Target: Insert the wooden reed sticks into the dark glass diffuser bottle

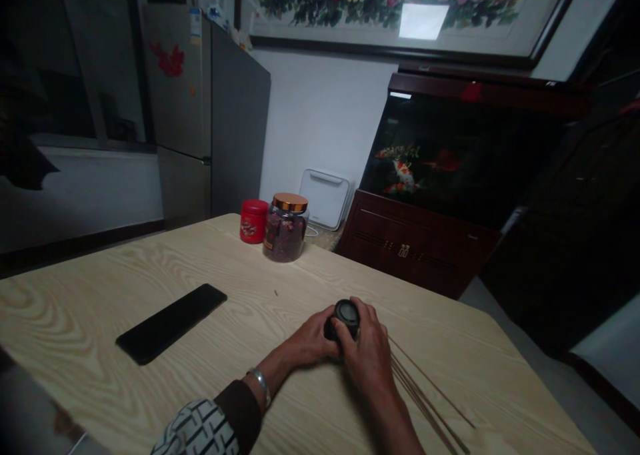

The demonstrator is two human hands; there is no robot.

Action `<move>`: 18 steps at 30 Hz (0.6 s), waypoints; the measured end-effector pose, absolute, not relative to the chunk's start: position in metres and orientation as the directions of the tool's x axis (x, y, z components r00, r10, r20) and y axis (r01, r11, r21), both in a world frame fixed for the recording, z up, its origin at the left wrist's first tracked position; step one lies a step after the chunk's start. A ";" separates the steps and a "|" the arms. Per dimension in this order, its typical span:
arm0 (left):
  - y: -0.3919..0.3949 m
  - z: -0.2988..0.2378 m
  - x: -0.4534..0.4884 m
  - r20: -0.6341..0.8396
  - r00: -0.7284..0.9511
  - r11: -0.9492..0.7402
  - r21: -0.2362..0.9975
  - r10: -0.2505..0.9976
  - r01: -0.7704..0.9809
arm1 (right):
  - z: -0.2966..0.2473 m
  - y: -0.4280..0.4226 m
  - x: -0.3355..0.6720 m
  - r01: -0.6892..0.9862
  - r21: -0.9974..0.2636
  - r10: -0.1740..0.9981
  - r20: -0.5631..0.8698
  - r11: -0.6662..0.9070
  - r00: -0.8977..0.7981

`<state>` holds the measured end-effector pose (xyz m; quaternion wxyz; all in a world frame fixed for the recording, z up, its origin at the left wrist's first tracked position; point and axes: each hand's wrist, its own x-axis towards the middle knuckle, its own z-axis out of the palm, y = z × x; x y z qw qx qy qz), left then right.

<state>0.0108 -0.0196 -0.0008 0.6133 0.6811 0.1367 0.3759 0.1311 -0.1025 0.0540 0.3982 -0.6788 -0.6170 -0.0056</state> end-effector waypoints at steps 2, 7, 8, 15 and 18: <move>-0.020 -0.002 0.013 0.355 0.689 -0.205 0.934 0.632 -0.293 | 0.053 -0.103 0.131 0.835 -0.543 0.834 0.497 0.083 0.240; -0.022 0.000 0.011 0.395 0.669 -0.306 0.918 0.630 -0.253 | 0.039 -0.111 0.133 0.783 -0.602 0.810 0.533 0.159 0.245; -0.022 0.001 0.007 0.399 0.665 -0.335 0.914 0.631 -0.230 | 0.035 -0.115 0.135 0.767 -0.621 0.802 0.535 0.161 0.265; -0.023 0.015 -0.049 0.222 0.648 -0.432 0.883 0.729 0.184 | 0.028 -0.144 0.168 0.574 -0.817 0.872 0.321 0.058 0.369; -0.027 0.037 -0.058 0.254 0.567 -0.422 0.888 0.783 0.185 | 0.050 -0.143 0.182 0.338 -0.941 0.910 0.167 0.031 0.381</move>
